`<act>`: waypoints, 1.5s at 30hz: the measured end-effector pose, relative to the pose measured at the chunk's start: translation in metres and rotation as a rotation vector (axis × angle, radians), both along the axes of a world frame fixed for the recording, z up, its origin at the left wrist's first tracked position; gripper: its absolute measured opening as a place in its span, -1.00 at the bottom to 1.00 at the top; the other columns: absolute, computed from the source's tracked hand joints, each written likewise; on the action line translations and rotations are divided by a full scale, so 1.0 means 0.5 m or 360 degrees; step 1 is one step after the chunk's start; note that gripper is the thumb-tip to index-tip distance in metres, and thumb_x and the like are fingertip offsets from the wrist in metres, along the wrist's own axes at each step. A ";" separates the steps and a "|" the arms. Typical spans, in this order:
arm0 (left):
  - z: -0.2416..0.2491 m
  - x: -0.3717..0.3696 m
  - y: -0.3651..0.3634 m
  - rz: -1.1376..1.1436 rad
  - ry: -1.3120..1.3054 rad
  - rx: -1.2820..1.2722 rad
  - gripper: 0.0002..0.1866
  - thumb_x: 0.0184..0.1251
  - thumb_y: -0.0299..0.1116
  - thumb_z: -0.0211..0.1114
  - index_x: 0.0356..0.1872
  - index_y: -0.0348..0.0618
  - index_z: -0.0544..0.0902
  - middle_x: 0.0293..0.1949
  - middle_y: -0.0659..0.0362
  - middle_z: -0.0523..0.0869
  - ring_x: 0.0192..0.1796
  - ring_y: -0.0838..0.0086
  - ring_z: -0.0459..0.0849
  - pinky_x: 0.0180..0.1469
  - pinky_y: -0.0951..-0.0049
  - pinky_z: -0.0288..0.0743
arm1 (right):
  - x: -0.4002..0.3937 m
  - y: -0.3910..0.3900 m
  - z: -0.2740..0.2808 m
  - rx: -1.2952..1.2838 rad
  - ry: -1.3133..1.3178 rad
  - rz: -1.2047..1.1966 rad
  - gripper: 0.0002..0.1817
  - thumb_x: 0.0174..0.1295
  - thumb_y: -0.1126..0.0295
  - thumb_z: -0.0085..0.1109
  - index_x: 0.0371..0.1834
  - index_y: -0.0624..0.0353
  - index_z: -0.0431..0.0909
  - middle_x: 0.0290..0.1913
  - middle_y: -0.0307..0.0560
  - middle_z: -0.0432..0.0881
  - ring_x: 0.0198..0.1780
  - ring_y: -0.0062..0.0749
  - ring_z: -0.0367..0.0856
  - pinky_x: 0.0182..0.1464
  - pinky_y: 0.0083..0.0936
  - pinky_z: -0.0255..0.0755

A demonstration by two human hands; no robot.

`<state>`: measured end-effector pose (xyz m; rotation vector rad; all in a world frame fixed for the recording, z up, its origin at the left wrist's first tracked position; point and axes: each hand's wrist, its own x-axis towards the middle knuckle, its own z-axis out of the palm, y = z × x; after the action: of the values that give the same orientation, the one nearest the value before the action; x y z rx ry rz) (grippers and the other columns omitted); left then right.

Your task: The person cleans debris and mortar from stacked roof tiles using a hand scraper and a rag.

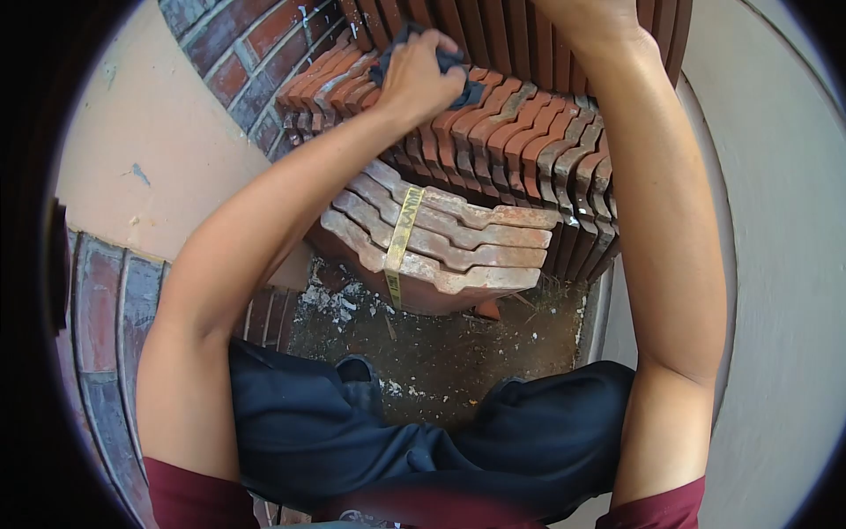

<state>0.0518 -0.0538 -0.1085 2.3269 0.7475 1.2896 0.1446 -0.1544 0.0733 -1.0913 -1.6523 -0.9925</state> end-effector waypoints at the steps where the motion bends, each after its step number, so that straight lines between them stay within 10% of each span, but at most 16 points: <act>1: -0.012 -0.002 -0.001 -0.0011 0.0075 -0.0029 -0.63 0.04 -0.35 0.27 -0.06 -0.19 0.66 -0.05 -0.14 0.61 0.11 -0.10 0.52 0.27 0.07 0.42 | 0.002 -0.006 -0.008 -0.0017 -0.0023 0.0004 -0.66 0.31 0.39 0.37 0.01 0.19 0.42 -0.42 -0.08 0.66 -0.40 -0.43 0.72 -0.46 -0.62 0.54; 45: -0.014 0.019 -0.021 0.0175 0.0325 0.0494 -0.60 0.10 -0.43 0.29 0.03 -0.21 0.60 0.15 -0.40 0.31 0.25 -0.24 0.27 0.31 -0.03 0.28 | 0.011 -0.032 -0.030 0.0061 -0.0133 0.0015 -0.59 0.23 0.38 0.45 0.01 0.21 0.43 -0.42 -0.04 0.64 -0.39 -0.38 0.72 -0.37 -0.51 0.55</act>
<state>0.0612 -0.0641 -0.1154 2.7326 0.7967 1.3062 0.1500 -0.1706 0.0582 -1.0283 -1.6967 -1.0720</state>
